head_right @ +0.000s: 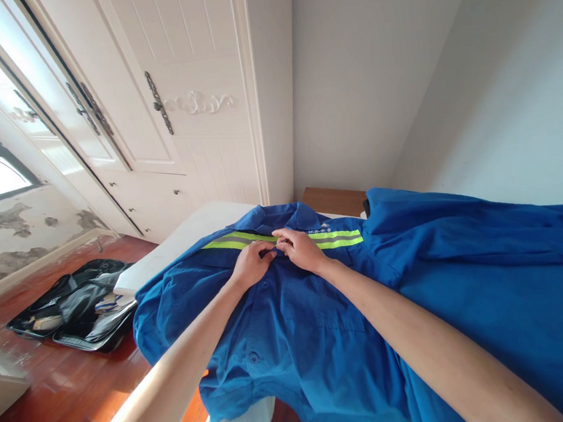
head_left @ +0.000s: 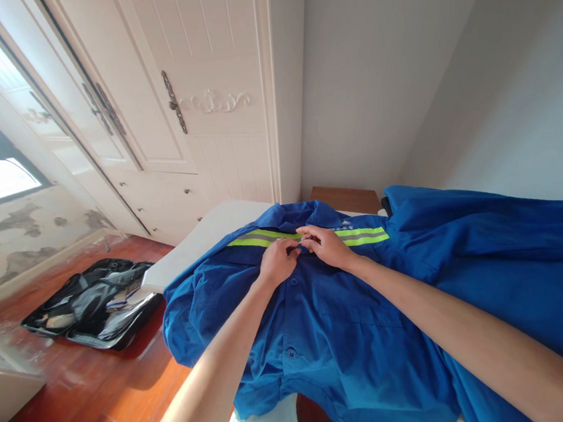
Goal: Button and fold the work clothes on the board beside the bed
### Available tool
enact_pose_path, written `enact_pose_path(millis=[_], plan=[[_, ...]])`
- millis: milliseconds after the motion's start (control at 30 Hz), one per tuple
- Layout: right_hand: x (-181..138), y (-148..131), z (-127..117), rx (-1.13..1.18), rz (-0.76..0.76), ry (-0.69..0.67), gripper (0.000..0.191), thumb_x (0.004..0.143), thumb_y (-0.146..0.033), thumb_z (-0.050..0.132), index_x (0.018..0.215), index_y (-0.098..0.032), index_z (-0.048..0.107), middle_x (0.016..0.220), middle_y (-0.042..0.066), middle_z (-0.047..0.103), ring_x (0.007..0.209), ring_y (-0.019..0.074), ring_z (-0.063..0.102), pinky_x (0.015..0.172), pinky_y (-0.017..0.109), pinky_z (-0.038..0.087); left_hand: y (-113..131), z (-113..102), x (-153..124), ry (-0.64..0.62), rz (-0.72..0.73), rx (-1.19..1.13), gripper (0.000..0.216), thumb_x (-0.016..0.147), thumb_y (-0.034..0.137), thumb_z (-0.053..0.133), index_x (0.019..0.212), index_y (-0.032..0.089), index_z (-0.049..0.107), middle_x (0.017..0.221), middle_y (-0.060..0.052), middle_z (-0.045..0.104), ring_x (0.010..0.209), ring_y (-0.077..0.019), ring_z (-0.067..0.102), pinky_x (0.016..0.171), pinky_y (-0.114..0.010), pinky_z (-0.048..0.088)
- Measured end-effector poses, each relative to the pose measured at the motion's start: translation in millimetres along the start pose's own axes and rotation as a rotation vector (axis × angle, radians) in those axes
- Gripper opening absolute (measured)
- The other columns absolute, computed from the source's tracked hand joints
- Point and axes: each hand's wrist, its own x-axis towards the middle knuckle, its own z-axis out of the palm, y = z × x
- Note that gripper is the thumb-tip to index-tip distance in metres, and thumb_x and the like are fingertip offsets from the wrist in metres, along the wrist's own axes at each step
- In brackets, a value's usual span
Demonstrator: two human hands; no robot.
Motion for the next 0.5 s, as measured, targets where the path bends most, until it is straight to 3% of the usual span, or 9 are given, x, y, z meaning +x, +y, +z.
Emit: enact_pose_path(millis=[233, 400, 500], plan=[[0.8, -5.1, 1.7, 0.115, 0.071, 0.051, 0.030, 0.081, -0.024, 0.061, 0.110, -0.017, 0.062, 0.089, 0.004, 0.067, 0.058, 0.0122, 0.060, 0.062, 0.029, 0.054, -2.2, -0.2, 0.9, -0.033, -0.045, -0.066, 0.017, 0.081, 0.018, 0.060, 0.092, 0.019, 0.074, 0.096, -0.004, 0.073, 0.083, -0.0192, 0.065, 0.076, -0.028, 0.050], [1.5, -7.3, 0.5, -0.045, -0.080, 0.165, 0.016, 0.079, -0.023, 0.064, 0.095, -0.019, 0.066, 0.095, 0.006, 0.060, 0.064, 0.0122, 0.056, 0.065, 0.029, 0.051, -2.1, 1.2, 1.8, -0.018, -0.110, -0.093, 0.017, 0.081, 0.019, 0.062, 0.093, 0.019, 0.073, 0.095, -0.004, 0.074, 0.084, -0.0192, 0.066, 0.078, -0.028, 0.051], [0.6, -12.8, -4.3, -0.101, -0.166, 0.141, 0.008, 0.083, -0.026, 0.062, 0.084, -0.018, 0.066, 0.088, 0.005, 0.058, 0.063, 0.0119, 0.053, 0.062, 0.027, 0.047, -1.1, 1.1, 2.0, -0.008, -0.140, -0.103, 0.016, 0.081, 0.021, 0.062, 0.092, 0.019, 0.073, 0.094, -0.004, 0.074, 0.083, -0.0194, 0.065, 0.076, -0.028, 0.051]])
